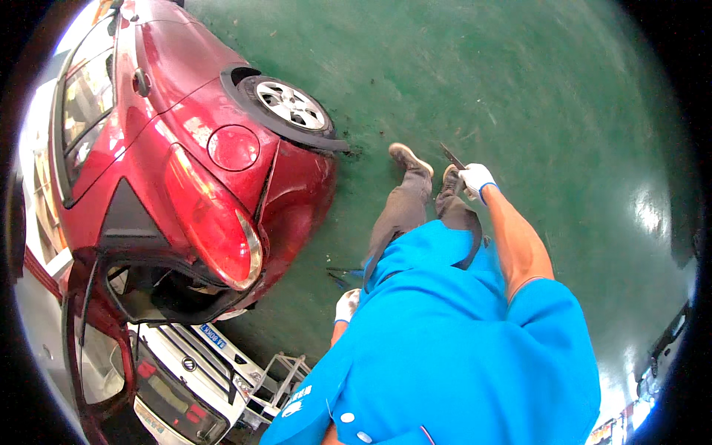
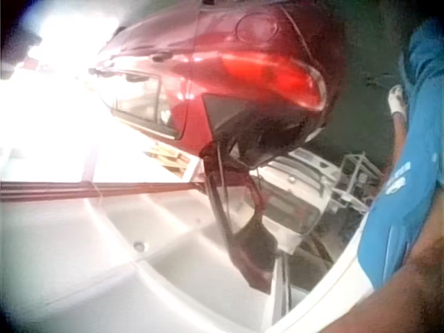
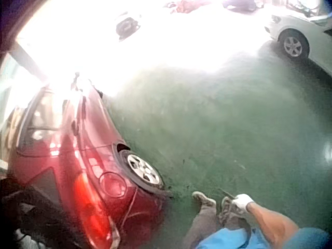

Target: The person removes a red taillight from a red car's trunk area and places it inside the trunk. Then the person uses a pry bar and pliers to scrape and remove material from the rear bumper area. A second person is visible working nearby.

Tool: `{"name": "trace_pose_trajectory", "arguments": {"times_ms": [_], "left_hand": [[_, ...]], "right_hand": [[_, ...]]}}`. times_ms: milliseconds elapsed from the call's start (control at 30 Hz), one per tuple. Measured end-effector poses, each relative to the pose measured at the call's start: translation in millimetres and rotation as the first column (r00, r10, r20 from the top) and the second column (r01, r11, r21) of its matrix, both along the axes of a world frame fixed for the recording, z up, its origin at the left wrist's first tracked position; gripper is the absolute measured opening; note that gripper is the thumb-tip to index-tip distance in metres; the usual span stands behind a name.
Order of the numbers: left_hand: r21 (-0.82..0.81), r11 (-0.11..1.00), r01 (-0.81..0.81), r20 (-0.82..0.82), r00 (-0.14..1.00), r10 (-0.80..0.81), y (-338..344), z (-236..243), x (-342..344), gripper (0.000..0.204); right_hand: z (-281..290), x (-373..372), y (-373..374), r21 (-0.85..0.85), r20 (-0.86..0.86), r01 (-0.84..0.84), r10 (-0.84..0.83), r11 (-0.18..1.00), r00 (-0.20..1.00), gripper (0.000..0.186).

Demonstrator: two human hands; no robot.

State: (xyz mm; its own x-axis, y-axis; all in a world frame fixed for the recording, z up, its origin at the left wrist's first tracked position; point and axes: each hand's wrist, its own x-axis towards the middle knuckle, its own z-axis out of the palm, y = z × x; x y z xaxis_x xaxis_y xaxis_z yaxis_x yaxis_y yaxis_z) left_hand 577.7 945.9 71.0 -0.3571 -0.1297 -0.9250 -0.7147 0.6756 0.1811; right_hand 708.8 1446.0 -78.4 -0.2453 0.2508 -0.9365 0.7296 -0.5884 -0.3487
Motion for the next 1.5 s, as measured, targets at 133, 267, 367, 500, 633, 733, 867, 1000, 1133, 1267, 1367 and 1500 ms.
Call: {"name": "trace_pose_trajectory", "arguments": {"times_ms": [133, 267, 367, 500, 633, 733, 867, 1000, 1133, 1267, 1367, 1500], "left_hand": [[0.038, 0.999, 0.033, 0.116, 0.993, -0.038, 28.4, -34.3, -31.3, 0.031], [0.0, 0.999, -0.044, 0.143, 0.989, 0.044, 81.8, -78.6, -97.7, 0.03], [0.039, 0.999, -0.021, 0.056, 0.998, 0.019, 127.0, -91.0, -139.9, 0.031], [0.012, 0.982, 0.191, -0.095, 0.977, -0.189, 208.4, -130.6, -190.0, 0.031], [0.023, 0.912, 0.41, -0.321, 0.867, -0.381, 305.3, -252.7, -249.0, 0.029], [-0.141, 0.789, 0.598, -0.458, 0.667, -0.587, 393.5, -355.5, -302.9, 0.029], [-0.337, 0.683, 0.648, -0.474, 0.51, -0.718, 483.4, -477.3, -367.9, 0.028], [-0.426, 0.602, 0.675, -0.438, 0.428, -0.79, 532.8, -566.1, -403.6, 0.029], [-0.475, 0.557, 0.682, -0.355, 0.431, -0.83, 568.3, -620.3, -409.3, 0.033], [-0.522, 0.522, 0.675, -0.333, 0.402, -0.853, 589.9, -651.2, -401.3, 0.035], [-0.56, 0.473, 0.68, -0.285, 0.378, -0.881, 595.7, -668.2, -406.0, 0.031], [-0.584, 0.375, 0.72, -0.166, 0.347, -0.923, 601.0, -672.5, -405.4, 0.028]], "right_hand": [[8.8, -45.4, 31.6, 0.149, 0.03, -0.178, 0.176, 0.973, 0.984, 0.02], [18.7, -103.7, 69.5, 0.294, 0.036, -0.223, 0.222, 0.93, 0.974, 0.03], [-34.1, -133.5, 95.0, 0.423, 0.043, -0.364, 0.383, 0.83, 0.923, 0.031], [-76.4, -200.7, 112.7, 0.106, -0.023, -0.083, 0.086, 0.991, 0.996, 0.026], [-145.5, -255.2, 116.9, -0.016, -0.064, 0.117, -0.118, 0.993, 0.991, 0.023], [-216.7, -254.4, 113.4, 0.044, -0.1, -0.088, 0.092, 0.995, 0.991, 0.029], [-223.1, -270.5, 136.9, -0.182, -0.038, -0.1, 0.094, 0.978, 0.995, 0.03], [-214.1, -293.7, 181.4, -0.402, 0.108, 0.073, -0.032, 0.913, 0.994, 0.034], [-213.1, -305.8, 210.3, -0.481, 0.161, 0.199, -0.137, 0.854, 0.977, 0.035], [-213.5, -308.6, 233.4, -0.495, 0.228, 0.324, -0.239, 0.806, 0.944, 0.036], [-215.8, -311.5, 240.8, -0.492, 0.223, 0.34, -0.261, 0.802, 0.939, 0.037], [-216.7, -313.1, 240.7, -0.451, 0.207, 0.276, -0.201, 0.849, 0.957, 0.037]]}}
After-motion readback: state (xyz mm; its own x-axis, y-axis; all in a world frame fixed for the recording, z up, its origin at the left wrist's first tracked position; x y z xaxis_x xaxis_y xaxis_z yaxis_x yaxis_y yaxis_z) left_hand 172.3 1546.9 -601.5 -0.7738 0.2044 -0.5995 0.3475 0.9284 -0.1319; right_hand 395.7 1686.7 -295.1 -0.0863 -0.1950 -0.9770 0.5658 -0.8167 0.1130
